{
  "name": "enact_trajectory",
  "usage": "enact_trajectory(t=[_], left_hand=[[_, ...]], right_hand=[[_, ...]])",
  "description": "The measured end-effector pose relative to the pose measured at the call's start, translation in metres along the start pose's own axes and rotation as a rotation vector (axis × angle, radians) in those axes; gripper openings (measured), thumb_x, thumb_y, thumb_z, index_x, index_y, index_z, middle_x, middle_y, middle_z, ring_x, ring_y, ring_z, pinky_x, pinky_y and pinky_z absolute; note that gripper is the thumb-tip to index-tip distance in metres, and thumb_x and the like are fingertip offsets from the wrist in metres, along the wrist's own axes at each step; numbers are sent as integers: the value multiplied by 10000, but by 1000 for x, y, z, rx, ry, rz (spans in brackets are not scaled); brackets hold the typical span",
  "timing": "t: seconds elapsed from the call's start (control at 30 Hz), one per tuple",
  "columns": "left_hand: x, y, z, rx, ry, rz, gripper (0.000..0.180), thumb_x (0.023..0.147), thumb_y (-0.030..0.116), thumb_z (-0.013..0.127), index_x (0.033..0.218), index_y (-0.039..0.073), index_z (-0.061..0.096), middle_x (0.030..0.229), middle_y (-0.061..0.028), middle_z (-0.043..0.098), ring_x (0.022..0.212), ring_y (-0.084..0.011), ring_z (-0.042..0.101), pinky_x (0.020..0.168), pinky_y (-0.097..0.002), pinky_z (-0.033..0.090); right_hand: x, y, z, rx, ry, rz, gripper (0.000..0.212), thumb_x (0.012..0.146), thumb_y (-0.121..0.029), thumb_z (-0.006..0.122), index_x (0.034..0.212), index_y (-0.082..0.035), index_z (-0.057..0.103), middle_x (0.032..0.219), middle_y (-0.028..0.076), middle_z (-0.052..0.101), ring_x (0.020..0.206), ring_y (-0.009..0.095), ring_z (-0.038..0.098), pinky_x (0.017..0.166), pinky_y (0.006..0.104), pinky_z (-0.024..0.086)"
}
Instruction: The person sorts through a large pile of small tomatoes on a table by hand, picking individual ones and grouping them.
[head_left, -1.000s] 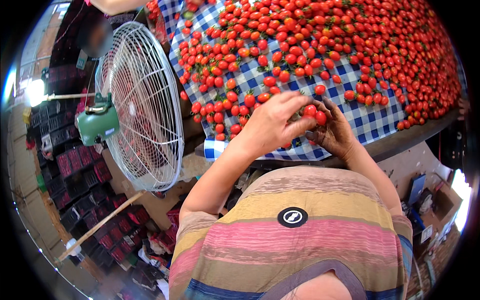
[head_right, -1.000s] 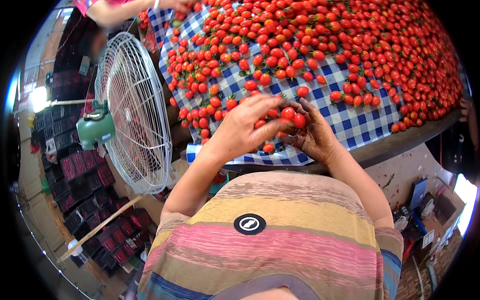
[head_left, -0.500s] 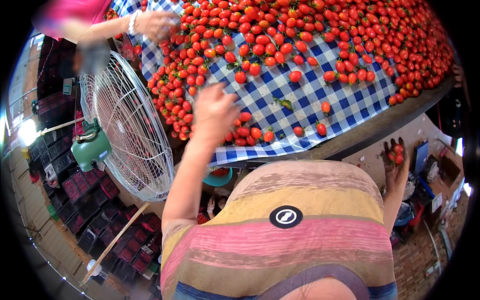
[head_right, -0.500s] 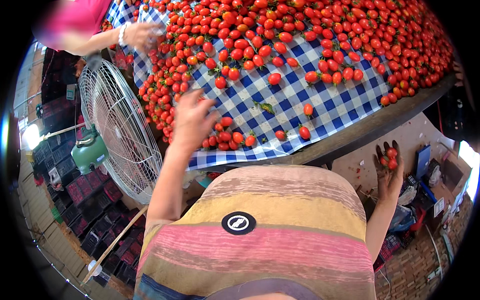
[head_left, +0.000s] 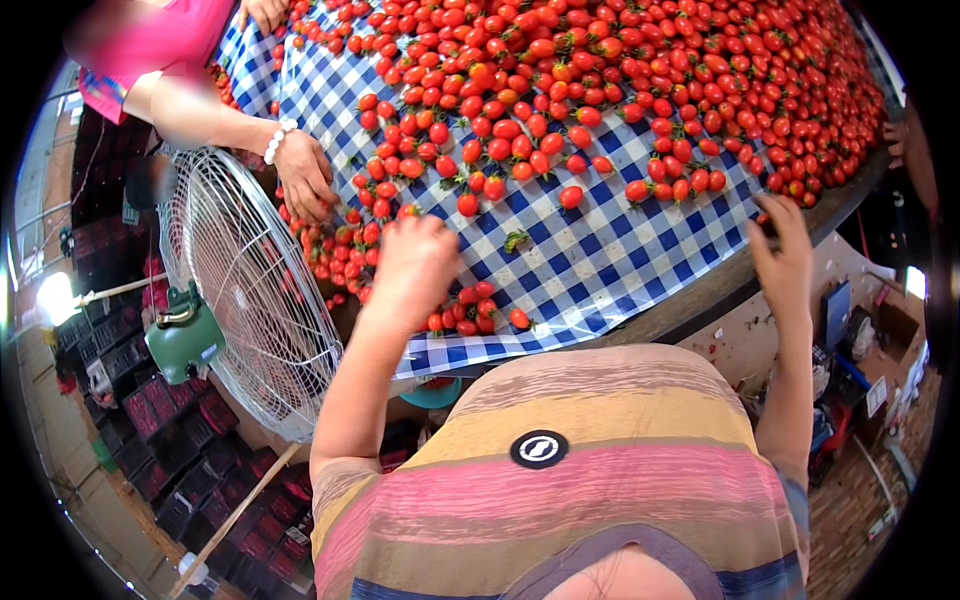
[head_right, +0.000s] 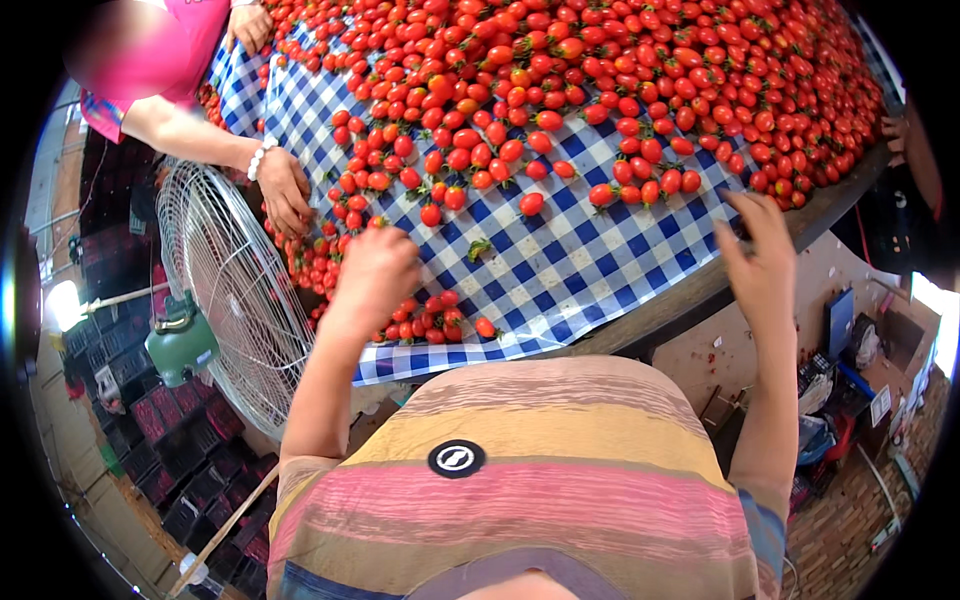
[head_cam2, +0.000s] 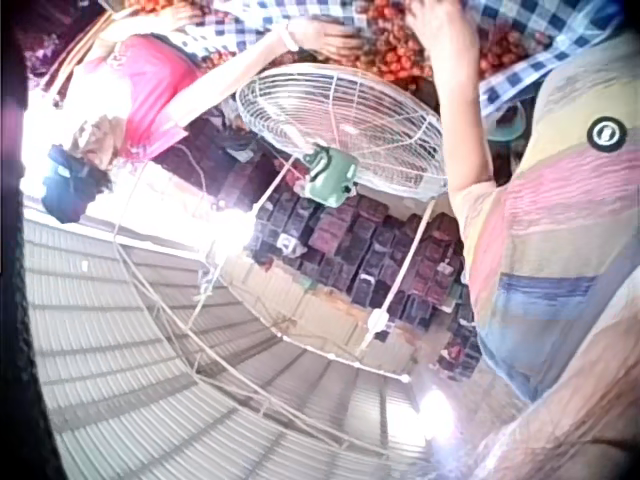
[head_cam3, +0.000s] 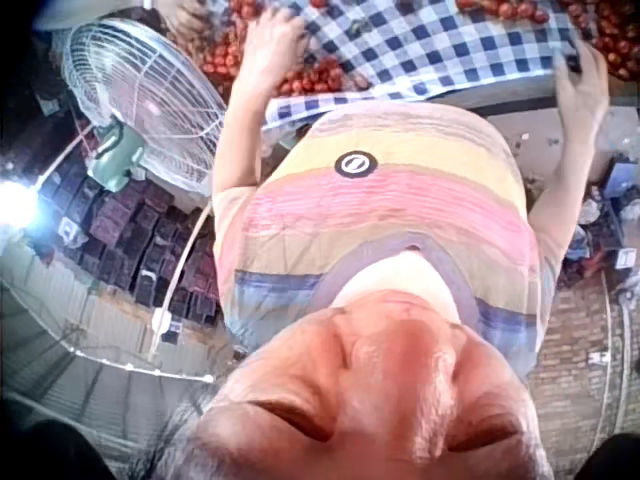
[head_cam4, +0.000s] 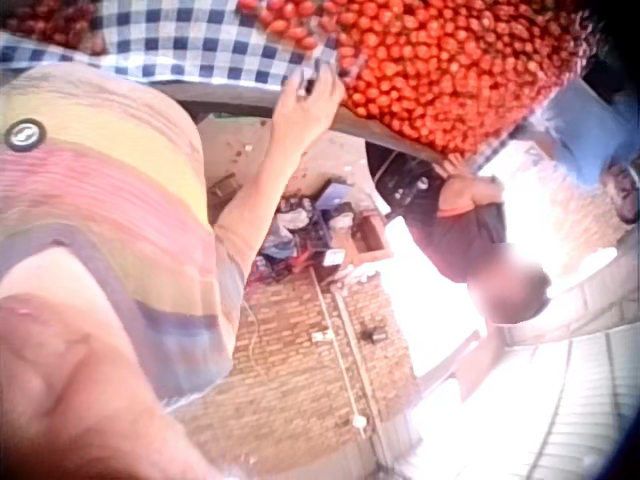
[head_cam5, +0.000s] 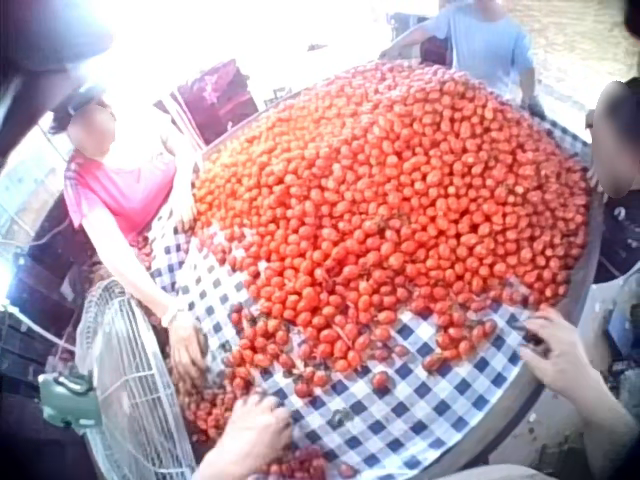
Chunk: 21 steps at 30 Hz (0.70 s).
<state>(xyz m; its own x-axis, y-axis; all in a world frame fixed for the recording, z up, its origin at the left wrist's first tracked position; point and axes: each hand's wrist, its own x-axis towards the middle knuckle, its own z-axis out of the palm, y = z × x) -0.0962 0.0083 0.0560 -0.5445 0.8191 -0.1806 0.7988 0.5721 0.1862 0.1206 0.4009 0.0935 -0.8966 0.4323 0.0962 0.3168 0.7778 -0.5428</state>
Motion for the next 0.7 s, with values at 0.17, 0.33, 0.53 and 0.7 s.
enact_trajectory(t=[0.17,0.33,0.53,0.7], left_hand=[[72,-2,-34,-435,320,-88,194,884,115,715,1033,-4,681,1031,-142,680,969,-308,676,837,-376,538],[189,-48,-49,-423,673,-13,218,907,167,707,1056,9,688,1032,-149,698,962,-308,689,843,-373,538],[330,-104,-37,-157,567,-112,674,874,595,659,1339,109,621,1374,-171,578,1262,-359,549,1067,-433,450],[325,-35,-8,-101,412,-159,715,812,720,624,1395,310,566,1510,-124,448,1377,-385,400,1058,-593,404]], right_hand=[[56,-32,77,-213,-294,-444,433,797,-135,743,1203,-70,606,1233,129,584,1104,345,566,909,429,519],[49,-11,110,-290,-401,-533,359,831,-47,591,1190,-67,594,1221,101,581,1063,302,570,780,380,574],[73,-15,116,-129,-351,-361,297,881,-41,609,1176,-69,615,1236,134,574,1054,316,605,800,380,555],[85,3,120,556,-206,225,214,986,-110,615,1188,-44,643,1095,67,617,957,186,627,794,293,511]])
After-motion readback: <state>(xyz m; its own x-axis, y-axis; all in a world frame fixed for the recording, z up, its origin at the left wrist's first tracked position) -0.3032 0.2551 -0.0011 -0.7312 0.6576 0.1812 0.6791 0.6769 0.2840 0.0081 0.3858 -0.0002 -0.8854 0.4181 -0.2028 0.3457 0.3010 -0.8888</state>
